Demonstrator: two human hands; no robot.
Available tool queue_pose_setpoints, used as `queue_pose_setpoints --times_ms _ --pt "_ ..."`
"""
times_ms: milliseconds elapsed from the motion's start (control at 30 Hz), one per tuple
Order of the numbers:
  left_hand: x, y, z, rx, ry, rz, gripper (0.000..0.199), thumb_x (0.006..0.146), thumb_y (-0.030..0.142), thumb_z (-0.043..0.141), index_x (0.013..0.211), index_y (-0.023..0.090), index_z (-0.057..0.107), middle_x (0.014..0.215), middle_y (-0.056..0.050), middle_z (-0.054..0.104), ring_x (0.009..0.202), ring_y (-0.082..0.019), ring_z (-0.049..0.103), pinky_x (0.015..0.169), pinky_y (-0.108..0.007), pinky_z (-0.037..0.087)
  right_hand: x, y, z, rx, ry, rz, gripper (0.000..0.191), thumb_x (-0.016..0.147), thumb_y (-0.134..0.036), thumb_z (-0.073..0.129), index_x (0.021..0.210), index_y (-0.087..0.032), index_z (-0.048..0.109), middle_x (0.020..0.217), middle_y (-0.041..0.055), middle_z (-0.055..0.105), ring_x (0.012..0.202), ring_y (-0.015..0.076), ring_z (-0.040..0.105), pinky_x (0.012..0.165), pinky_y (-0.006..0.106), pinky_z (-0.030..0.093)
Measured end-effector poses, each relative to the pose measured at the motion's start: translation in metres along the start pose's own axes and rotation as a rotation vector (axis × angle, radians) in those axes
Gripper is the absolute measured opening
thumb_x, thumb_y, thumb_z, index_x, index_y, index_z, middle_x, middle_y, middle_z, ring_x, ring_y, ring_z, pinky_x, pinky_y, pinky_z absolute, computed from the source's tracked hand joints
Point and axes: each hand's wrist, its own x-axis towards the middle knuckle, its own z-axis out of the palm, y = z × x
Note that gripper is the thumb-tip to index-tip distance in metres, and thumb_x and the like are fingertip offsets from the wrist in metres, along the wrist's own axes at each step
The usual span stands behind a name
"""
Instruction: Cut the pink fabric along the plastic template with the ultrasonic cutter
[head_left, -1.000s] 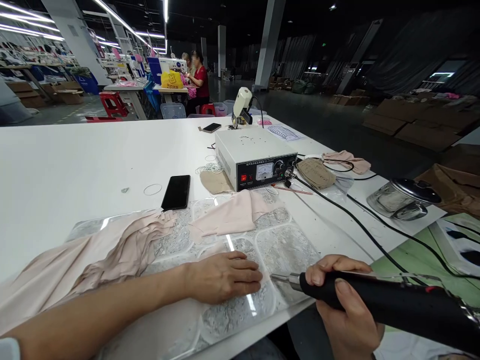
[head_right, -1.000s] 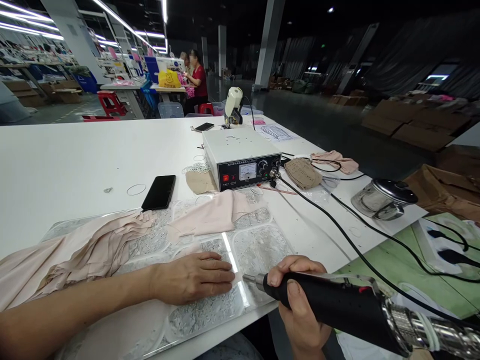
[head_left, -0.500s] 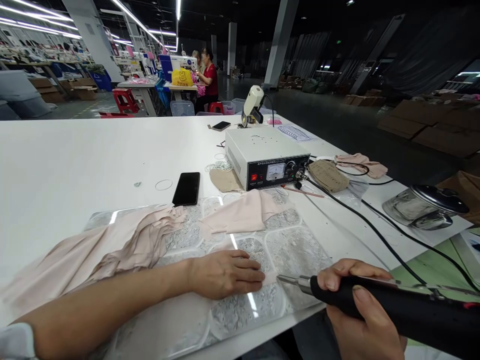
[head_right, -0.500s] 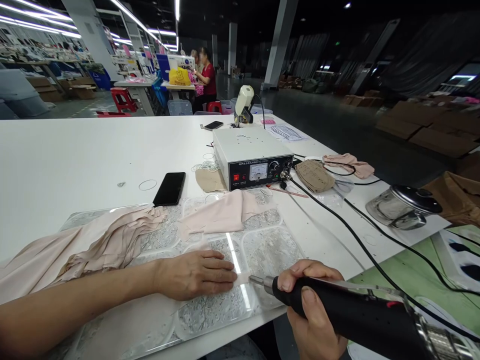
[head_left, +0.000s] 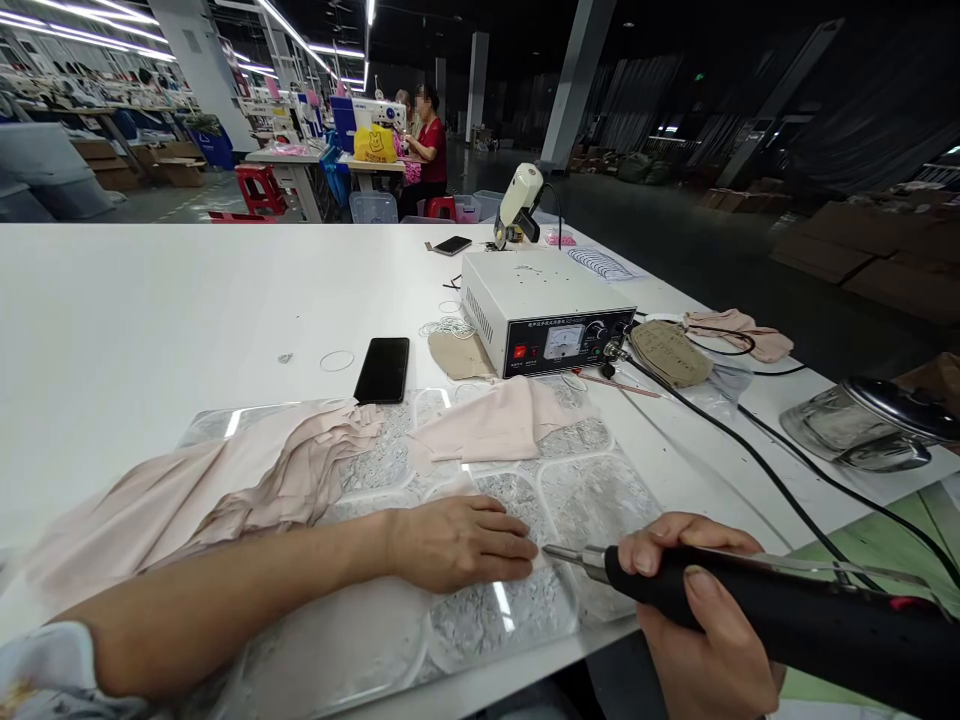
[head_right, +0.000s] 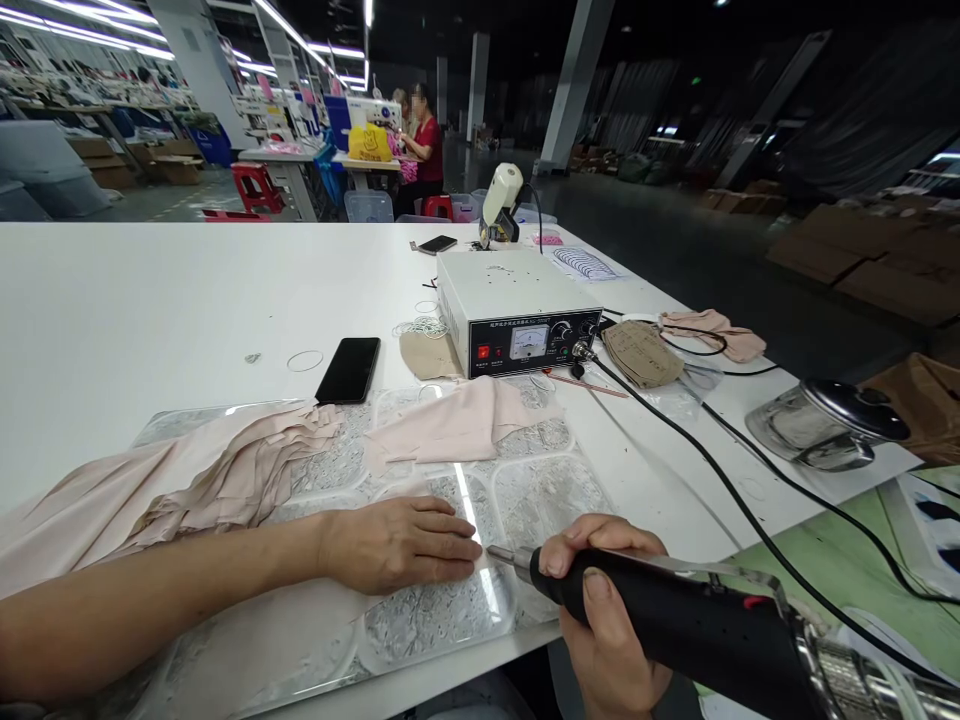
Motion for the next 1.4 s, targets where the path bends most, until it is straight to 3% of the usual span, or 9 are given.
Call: queue_pose_setpoints --times_ms 467,700,933,1400 --pt "-0.003 0.001 0.002 0.064 -0.038 0.067 0.034 0.103 0.014 0.035 0.113 0.013 0.067 0.126 -0.008 0.065 0.123 -0.022 0.054 0.106 -0.033 0.039 0.001 -0.003 -0.009 -0.052 0.16 -0.014 0.011 0.072 -0.021 0.06 0.083 -0.02 0.058 0.075 -0.0004 0.052 0.056 0.0122 0.052 0.048 0.033 0.052" --pt "-0.002 0.003 0.0 0.109 -0.044 0.047 0.033 0.103 0.014 0.035 0.111 0.013 0.068 0.122 -0.009 0.067 0.123 -0.022 0.055 0.106 -0.035 0.039 0.001 -0.004 -0.01 -0.07 0.117 -0.042 0.008 0.075 -0.021 0.061 0.083 -0.021 0.058 0.075 -0.0004 0.052 0.056 0.0125 0.053 0.048 0.035 0.054" --pt "-0.003 0.004 0.001 0.134 0.023 0.025 0.03 0.102 0.013 0.04 0.106 0.013 0.069 0.117 -0.01 0.069 0.122 -0.022 0.056 0.104 -0.035 0.042 0.0 -0.002 -0.016 -0.074 0.084 -0.036 0.009 0.078 -0.022 0.061 0.086 -0.021 0.057 0.077 -0.0002 0.051 0.059 0.013 0.054 0.052 0.035 0.055" --pt "-0.004 0.003 0.001 0.107 0.055 0.008 0.032 0.101 0.011 0.038 0.101 0.011 0.07 0.115 -0.012 0.069 0.12 -0.021 0.057 0.104 -0.035 0.044 0.0 -0.002 -0.013 -0.059 0.112 -0.008 0.009 0.078 -0.022 0.059 0.085 -0.021 0.056 0.078 0.0 0.05 0.06 0.0132 0.054 0.053 0.035 0.054"
